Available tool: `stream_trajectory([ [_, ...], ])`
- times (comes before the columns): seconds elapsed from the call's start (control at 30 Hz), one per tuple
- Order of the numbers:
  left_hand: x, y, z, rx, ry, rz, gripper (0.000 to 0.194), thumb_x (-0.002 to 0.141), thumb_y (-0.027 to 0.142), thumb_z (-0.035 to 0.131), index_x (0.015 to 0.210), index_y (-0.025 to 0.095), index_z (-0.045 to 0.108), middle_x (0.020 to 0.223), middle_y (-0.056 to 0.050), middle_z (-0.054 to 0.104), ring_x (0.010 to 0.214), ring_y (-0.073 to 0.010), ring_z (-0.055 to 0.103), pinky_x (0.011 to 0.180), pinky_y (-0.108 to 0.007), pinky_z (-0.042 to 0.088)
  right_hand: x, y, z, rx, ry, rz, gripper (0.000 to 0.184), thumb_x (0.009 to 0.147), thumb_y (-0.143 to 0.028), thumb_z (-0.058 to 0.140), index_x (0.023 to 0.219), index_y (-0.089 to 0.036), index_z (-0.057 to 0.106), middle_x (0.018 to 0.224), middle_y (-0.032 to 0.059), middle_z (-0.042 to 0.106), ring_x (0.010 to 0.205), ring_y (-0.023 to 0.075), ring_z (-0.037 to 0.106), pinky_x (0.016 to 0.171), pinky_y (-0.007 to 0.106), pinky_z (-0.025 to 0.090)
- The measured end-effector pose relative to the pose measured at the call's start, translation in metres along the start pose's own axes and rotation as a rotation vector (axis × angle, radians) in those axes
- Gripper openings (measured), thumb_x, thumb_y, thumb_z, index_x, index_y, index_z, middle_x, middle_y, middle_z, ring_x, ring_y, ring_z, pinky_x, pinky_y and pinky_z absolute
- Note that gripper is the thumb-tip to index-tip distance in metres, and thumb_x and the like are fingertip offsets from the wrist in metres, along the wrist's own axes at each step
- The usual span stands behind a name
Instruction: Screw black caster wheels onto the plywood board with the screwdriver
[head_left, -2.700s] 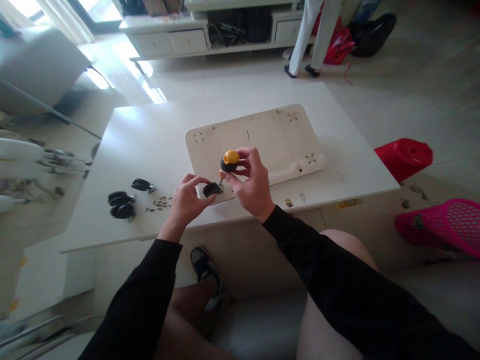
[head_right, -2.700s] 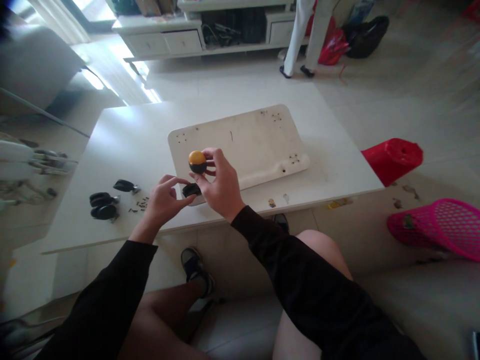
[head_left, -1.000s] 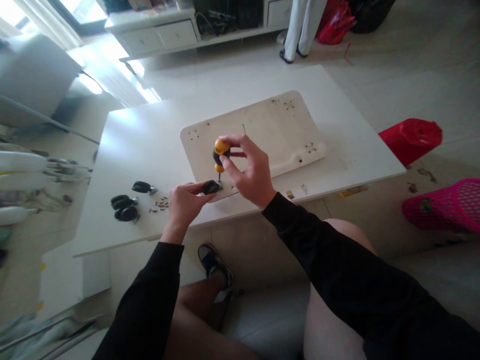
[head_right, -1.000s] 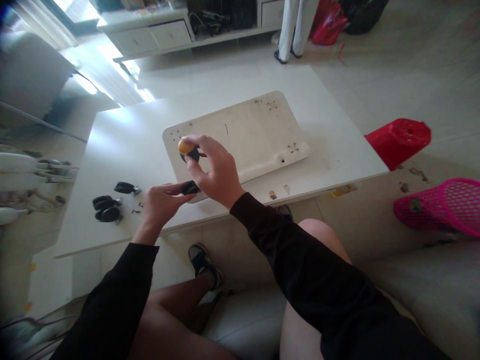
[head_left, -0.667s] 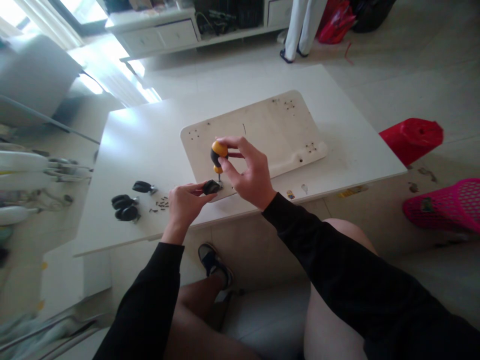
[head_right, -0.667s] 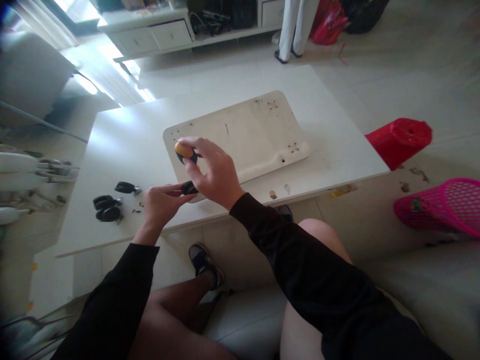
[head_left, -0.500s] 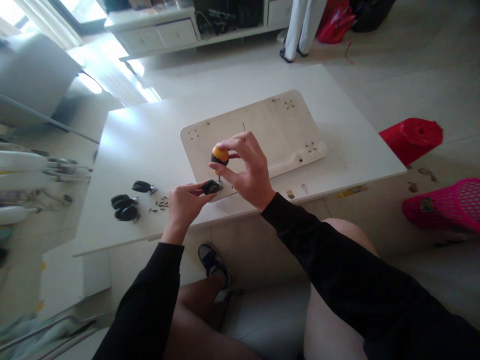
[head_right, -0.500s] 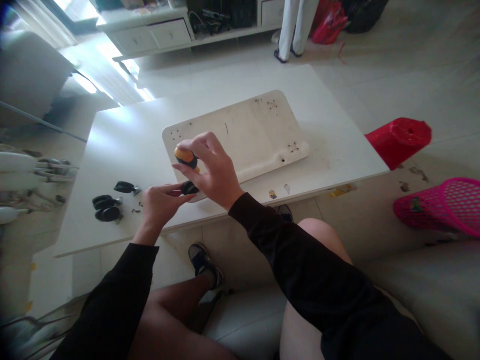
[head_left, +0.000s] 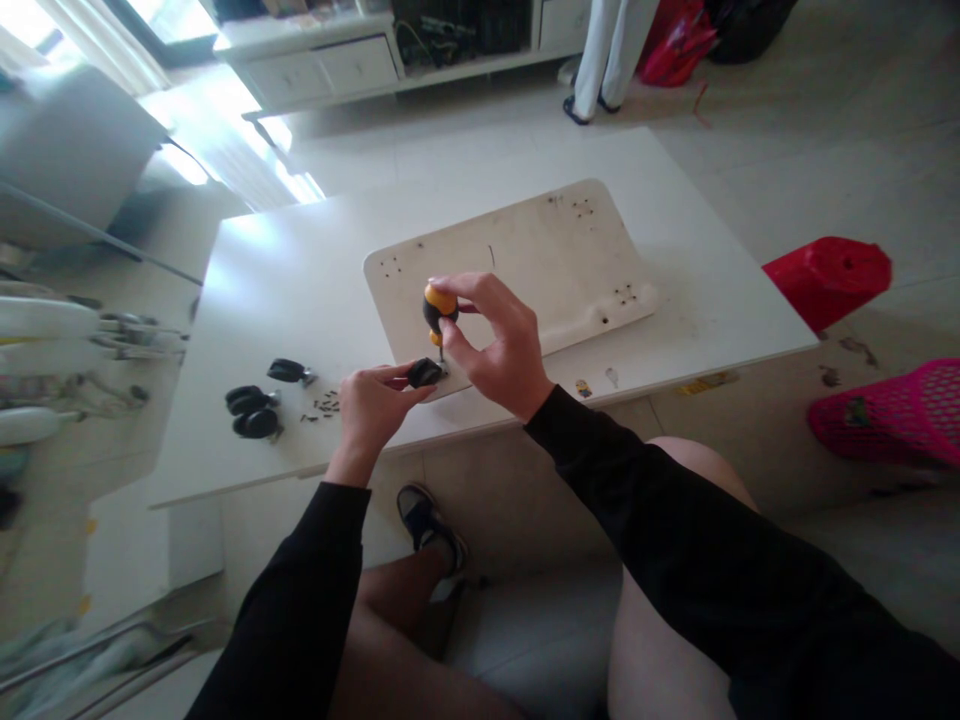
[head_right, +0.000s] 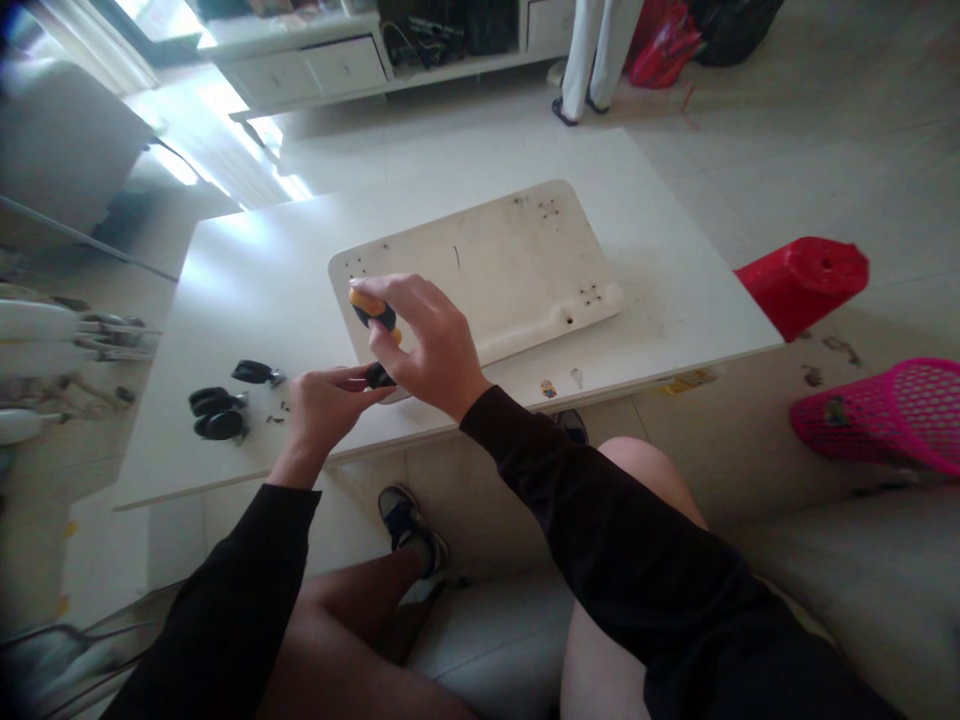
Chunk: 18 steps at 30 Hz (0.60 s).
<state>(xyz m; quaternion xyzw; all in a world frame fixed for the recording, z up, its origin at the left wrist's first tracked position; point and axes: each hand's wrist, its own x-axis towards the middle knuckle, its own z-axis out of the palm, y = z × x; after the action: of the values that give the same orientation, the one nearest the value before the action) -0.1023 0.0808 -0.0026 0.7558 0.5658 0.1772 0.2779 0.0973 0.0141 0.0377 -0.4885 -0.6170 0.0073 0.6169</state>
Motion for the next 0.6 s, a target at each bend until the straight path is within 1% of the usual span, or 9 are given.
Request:
stream_trajectory([
  [0.07, 0.0002, -0.0009, 0.0004, 0.001, 0.003, 0.002, 0.046, 0.073, 0.039, 0.096, 0.116, 0.026, 0.089, 0.092, -0.007, 0.086, 0.087, -0.0289, 0.082, 0.086, -0.041, 0.062, -0.0004, 0.0005, 0.0001, -0.02, -0.018, -0.007, 0.03, 0.102, -0.015, 0.053, 0.13, -0.024, 0.062, 0.129, 0.0064, 0.07, 0.121, 0.0156, 0.068, 0.103, 0.037, 0.066],
  [0.17, 0.0001, -0.0008, 0.0003, 0.001, -0.002, 0.01, 0.046, 0.073, 0.04, 0.096, 0.116, 0.027, 0.089, 0.091, -0.007, 0.086, 0.086, -0.0281, 0.082, 0.085, -0.041, 0.062, -0.0013, 0.0003, 0.0004, -0.028, -0.023, 0.068, 0.026, 0.102, -0.026, 0.063, 0.127, -0.025, 0.064, 0.124, 0.0063, 0.065, 0.113, 0.0165, 0.068, 0.097, 0.037, 0.067],
  [0.2, -0.0002, -0.0002, 0.0001, 0.0, -0.004, 0.009, 0.046, 0.073, 0.041, 0.096, 0.116, 0.027, 0.089, 0.091, -0.007, 0.086, 0.085, -0.0281, 0.082, 0.085, -0.041, 0.062, -0.0016, 0.0002, 0.0004, -0.023, -0.021, 0.092, 0.025, 0.102, -0.028, 0.064, 0.126, -0.026, 0.064, 0.122, 0.0058, 0.065, 0.11, 0.0163, 0.068, 0.095, 0.037, 0.068],
  [0.27, -0.0008, 0.0012, -0.0005, -0.002, -0.005, 0.003, 0.045, 0.073, 0.04, 0.096, 0.115, 0.026, 0.089, 0.091, -0.007, 0.086, 0.085, -0.0287, 0.082, 0.084, -0.041, 0.062, -0.0021, -0.0001, 0.0004, -0.006, -0.006, 0.096, 0.024, 0.104, -0.025, 0.058, 0.127, -0.027, 0.063, 0.122, 0.0056, 0.066, 0.11, 0.0161, 0.069, 0.095, 0.037, 0.068],
  [0.37, -0.0016, 0.0027, -0.001, 0.002, 0.004, -0.002, 0.043, 0.073, 0.04, 0.096, 0.113, 0.027, 0.09, 0.09, -0.007, 0.086, 0.085, -0.0292, 0.082, 0.084, -0.042, 0.062, -0.0023, -0.0003, 0.0001, 0.014, 0.022, 0.046, 0.032, 0.103, -0.017, 0.048, 0.131, -0.027, 0.06, 0.126, 0.0064, 0.07, 0.118, 0.0167, 0.07, 0.102, 0.039, 0.068],
  [0.43, -0.0018, 0.0028, -0.0009, 0.007, 0.005, 0.008, 0.043, 0.073, 0.04, 0.096, 0.113, 0.027, 0.09, 0.09, -0.007, 0.086, 0.084, -0.0289, 0.082, 0.084, -0.041, 0.062, -0.0019, -0.0005, 0.0002, 0.005, 0.028, 0.049, 0.028, 0.103, -0.021, 0.053, 0.129, -0.026, 0.061, 0.126, 0.0066, 0.07, 0.118, 0.0171, 0.07, 0.103, 0.041, 0.068],
  [0.47, -0.0019, 0.0026, -0.0009, 0.011, 0.005, 0.013, 0.043, 0.073, 0.04, 0.096, 0.113, 0.027, 0.09, 0.09, -0.007, 0.086, 0.084, -0.0287, 0.082, 0.084, -0.041, 0.062, -0.0017, -0.0006, 0.0004, -0.003, 0.028, 0.065, 0.024, 0.102, -0.025, 0.058, 0.126, -0.027, 0.062, 0.124, 0.0064, 0.069, 0.116, 0.0171, 0.07, 0.102, 0.04, 0.068],
  [0.53, -0.0018, 0.0023, -0.0008, 0.016, 0.002, 0.013, 0.044, 0.073, 0.041, 0.096, 0.114, 0.027, 0.089, 0.09, -0.007, 0.086, 0.084, -0.0288, 0.082, 0.083, -0.041, 0.062, -0.0014, -0.0011, 0.0008, -0.013, 0.027, 0.106, 0.021, 0.101, -0.033, 0.065, 0.121, -0.027, 0.065, 0.119, 0.0055, 0.067, 0.11, 0.0163, 0.07, 0.098, 0.039, 0.069],
  [0.6, -0.0018, 0.0023, -0.0009, 0.022, -0.003, 0.008, 0.045, 0.073, 0.042, 0.096, 0.115, 0.027, 0.089, 0.088, -0.007, 0.086, 0.084, -0.0291, 0.082, 0.082, -0.04, 0.061, -0.0013, -0.0012, 0.0012, -0.011, 0.018, 0.124, 0.021, 0.102, -0.032, 0.063, 0.123, -0.027, 0.065, 0.117, 0.0052, 0.067, 0.108, 0.0158, 0.07, 0.096, 0.038, 0.069],
])
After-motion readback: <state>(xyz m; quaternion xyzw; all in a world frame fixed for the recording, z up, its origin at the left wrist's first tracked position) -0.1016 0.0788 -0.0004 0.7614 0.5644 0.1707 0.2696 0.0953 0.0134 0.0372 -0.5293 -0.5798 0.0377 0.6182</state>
